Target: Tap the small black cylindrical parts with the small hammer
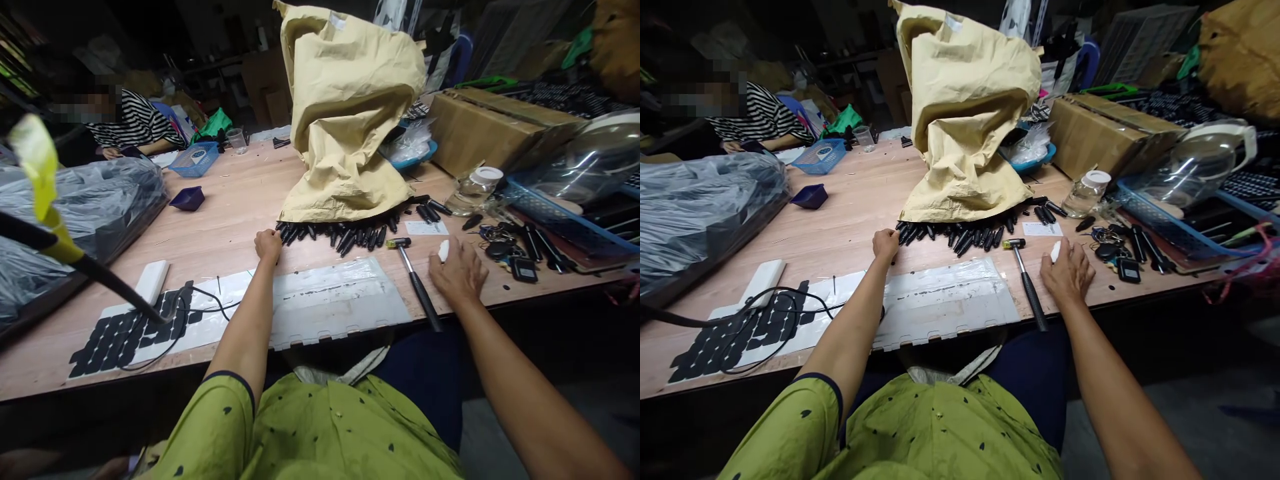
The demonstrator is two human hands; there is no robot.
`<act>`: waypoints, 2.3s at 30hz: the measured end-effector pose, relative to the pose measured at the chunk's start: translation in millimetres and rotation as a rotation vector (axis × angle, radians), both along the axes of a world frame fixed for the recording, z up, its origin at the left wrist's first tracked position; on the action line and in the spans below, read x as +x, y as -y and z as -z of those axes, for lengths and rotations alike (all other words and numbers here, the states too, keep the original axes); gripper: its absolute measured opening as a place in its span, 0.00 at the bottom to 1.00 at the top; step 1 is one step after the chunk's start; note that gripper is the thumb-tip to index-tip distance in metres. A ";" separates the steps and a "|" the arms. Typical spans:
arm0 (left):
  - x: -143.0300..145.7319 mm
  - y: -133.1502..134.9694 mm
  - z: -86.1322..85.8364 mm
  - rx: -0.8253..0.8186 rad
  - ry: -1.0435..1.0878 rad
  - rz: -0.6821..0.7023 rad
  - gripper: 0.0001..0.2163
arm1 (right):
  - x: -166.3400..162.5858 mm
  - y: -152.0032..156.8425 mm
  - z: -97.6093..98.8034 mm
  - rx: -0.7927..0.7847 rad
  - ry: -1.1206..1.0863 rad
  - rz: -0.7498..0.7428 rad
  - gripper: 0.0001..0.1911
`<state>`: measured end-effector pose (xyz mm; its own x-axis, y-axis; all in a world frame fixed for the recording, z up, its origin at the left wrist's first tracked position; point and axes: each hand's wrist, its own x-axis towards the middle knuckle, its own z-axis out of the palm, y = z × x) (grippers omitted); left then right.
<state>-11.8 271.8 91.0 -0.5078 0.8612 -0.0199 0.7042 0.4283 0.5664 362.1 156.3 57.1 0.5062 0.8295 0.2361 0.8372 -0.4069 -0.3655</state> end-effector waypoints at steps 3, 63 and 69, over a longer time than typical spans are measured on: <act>4.6 1.8 4.7 0.002 -0.007 0.005 0.06 | 2.7 0.3 -0.7 -0.032 0.008 -0.010 0.33; 62.3 112.6 16.3 0.025 0.130 0.669 0.07 | -132.4 104.8 -35.6 -0.137 -1.040 -0.493 0.35; 63.3 112.3 19.0 0.047 0.090 0.675 0.05 | -143.3 107.0 -42.0 -0.133 -1.062 -0.568 0.33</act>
<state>51.5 159.5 72.0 0.1429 0.9897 0.0082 0.7579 -0.1148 0.6421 218.9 49.3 99.1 -0.0477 0.9826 -0.1798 0.2166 -0.1655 -0.9621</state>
